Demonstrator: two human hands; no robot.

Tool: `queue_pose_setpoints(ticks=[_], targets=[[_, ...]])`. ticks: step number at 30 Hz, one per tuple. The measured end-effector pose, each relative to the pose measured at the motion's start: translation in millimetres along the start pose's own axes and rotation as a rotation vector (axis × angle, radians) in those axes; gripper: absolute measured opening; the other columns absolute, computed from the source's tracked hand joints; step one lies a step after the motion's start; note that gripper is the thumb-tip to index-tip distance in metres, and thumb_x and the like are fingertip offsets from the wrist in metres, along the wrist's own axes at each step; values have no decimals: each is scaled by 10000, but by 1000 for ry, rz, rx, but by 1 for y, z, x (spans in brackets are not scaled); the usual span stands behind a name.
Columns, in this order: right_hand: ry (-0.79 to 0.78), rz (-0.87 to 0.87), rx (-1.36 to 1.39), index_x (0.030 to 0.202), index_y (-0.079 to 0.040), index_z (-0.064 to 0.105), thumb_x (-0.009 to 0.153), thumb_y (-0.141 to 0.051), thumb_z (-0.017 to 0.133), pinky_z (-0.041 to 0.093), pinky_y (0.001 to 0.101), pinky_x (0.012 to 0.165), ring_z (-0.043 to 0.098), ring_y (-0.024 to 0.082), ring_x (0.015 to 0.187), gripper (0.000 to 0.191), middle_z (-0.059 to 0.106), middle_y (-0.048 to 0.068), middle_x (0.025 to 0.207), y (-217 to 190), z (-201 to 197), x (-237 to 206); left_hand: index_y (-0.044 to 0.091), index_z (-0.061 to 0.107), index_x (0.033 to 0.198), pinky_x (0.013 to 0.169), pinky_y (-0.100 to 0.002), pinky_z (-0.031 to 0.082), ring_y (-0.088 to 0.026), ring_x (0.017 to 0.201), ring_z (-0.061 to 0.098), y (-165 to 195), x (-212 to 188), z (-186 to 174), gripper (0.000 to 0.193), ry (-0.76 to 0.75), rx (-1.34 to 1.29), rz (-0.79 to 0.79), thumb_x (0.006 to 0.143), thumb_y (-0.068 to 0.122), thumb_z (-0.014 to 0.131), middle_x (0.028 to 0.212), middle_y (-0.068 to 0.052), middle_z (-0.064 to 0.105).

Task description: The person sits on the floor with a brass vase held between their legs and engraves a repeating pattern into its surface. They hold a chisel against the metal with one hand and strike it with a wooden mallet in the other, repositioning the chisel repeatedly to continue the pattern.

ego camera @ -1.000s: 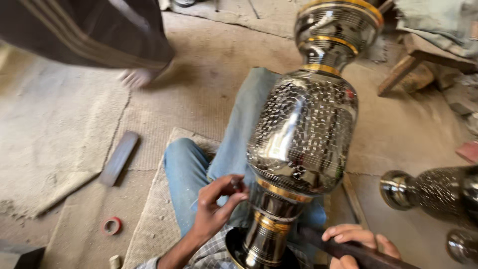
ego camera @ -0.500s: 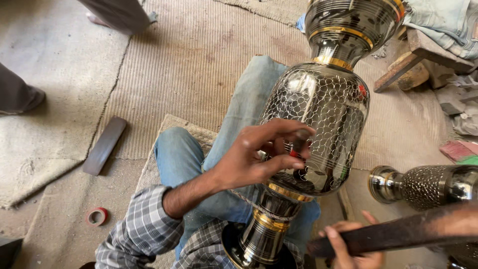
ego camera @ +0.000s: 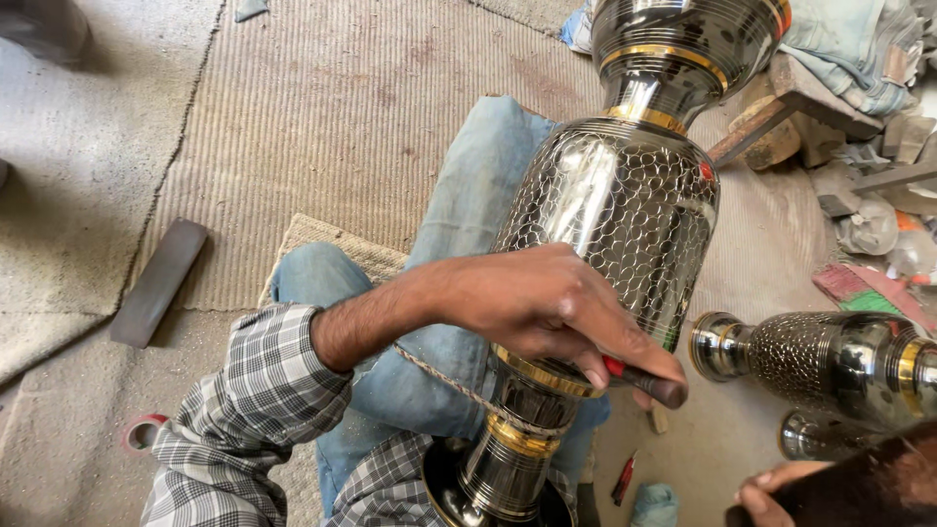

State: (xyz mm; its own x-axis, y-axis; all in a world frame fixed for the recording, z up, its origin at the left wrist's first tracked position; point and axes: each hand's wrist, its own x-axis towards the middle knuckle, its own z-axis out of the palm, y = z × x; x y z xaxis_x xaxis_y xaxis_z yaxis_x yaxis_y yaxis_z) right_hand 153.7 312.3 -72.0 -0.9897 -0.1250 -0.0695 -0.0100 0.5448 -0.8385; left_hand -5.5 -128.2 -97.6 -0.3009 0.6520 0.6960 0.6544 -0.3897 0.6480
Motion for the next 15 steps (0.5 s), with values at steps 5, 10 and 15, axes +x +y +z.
queue_pose_setpoints(ticks=[5, 10, 15], targets=[[206, 89, -278, 981, -25, 635, 866, 45, 773, 635, 343, 806, 780, 178, 809, 193, 723, 135, 849, -4, -17, -8, 262, 523, 1498, 759, -321, 580, -124, 1003, 781, -7, 7, -3, 470, -88, -106, 51, 1057, 319, 674, 1245, 107, 768], [255, 92, -350, 1029, -32, 628, 863, 45, 768, 626, 339, 815, 770, 183, 823, 231, 720, 135, 879, -14, -23, 2, 249, 530, 1481, 767, -323, 583, -130, 1053, 782, -9, 5, -7, 449, -119, -109, 71, 1057, 305, 668, 1254, 116, 761], [290, 90, -399, 1077, -38, 621, 860, 45, 764, 617, 335, 824, 761, 188, 837, 273, 716, 134, 909, -19, -20, 16, 285, 513, 1481, 816, -304, 600, -100, 1047, 771, -9, 1, -1, 434, -54, -77, 87, 1075, 302, 662, 1218, 129, 761]])
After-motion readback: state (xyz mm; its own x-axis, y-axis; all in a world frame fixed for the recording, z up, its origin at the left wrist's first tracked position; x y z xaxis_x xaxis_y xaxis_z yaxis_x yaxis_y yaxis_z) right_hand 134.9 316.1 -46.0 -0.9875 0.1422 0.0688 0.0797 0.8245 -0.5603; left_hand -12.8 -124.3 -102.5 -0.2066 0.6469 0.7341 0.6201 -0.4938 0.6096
